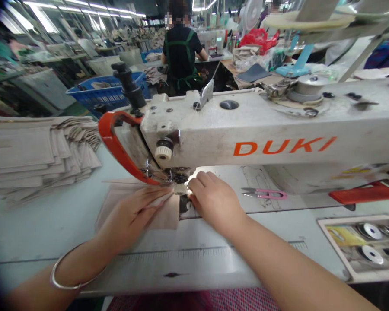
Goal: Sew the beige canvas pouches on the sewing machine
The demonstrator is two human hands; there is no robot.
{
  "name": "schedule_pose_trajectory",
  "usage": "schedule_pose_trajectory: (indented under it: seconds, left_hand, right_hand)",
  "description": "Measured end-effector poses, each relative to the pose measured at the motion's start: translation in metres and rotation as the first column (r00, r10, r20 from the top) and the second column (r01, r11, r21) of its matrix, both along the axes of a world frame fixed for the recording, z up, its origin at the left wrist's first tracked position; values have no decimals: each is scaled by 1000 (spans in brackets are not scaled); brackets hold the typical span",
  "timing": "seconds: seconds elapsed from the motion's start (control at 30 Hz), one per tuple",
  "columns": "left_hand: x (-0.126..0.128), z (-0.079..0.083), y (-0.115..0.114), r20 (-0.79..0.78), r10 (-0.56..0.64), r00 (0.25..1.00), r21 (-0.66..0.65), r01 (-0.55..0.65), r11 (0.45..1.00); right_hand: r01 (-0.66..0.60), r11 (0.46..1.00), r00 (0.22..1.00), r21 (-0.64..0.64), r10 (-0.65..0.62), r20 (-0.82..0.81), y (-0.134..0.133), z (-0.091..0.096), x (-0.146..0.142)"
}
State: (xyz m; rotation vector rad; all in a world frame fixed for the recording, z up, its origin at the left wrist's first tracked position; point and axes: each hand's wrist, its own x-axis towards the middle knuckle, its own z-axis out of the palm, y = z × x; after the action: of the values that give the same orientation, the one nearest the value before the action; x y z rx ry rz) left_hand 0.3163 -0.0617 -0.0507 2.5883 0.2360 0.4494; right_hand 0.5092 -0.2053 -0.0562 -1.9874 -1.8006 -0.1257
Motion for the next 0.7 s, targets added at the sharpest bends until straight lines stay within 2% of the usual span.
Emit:
schedule_pose_trajectory:
  seconds: [0.07,0.13,0.17,0.27,0.37,0.5,0.7]
  left_hand:
    - [0,1,2,16,-27,1000,11,26,1000]
    - [1,-1,-1,-18,-102,995,129,103,986]
    - [1,-2,-4,-50,-138,989,202,145,969]
    - [3,-7,-11,-176,-157,972,358,212,909]
    - [3,-10,-12,-234,-153,960,421,242,874]
    - [4,-11,-2,-259,-215,941,421,311,852]
    - [10,-13,14,-150,-265,953,387,303,871]
  right_hand:
    - [-221,975,974,3,221,-43,-6,-1,-9]
    - [-406,914,910,-3,404,-89,-14,-2,-18]
    - [-449,894,889,-8,446,-102,-17,-3,-21]
    - [-449,893,889,-18,445,-108,-21,-6,-26]
    - [-441,897,892,-8,438,-111,-20,-6,-27]
    - [-437,899,891,12,435,-128,-19,-4,-28]
    - [-421,907,897,13,419,-144,-18,-3,-27]
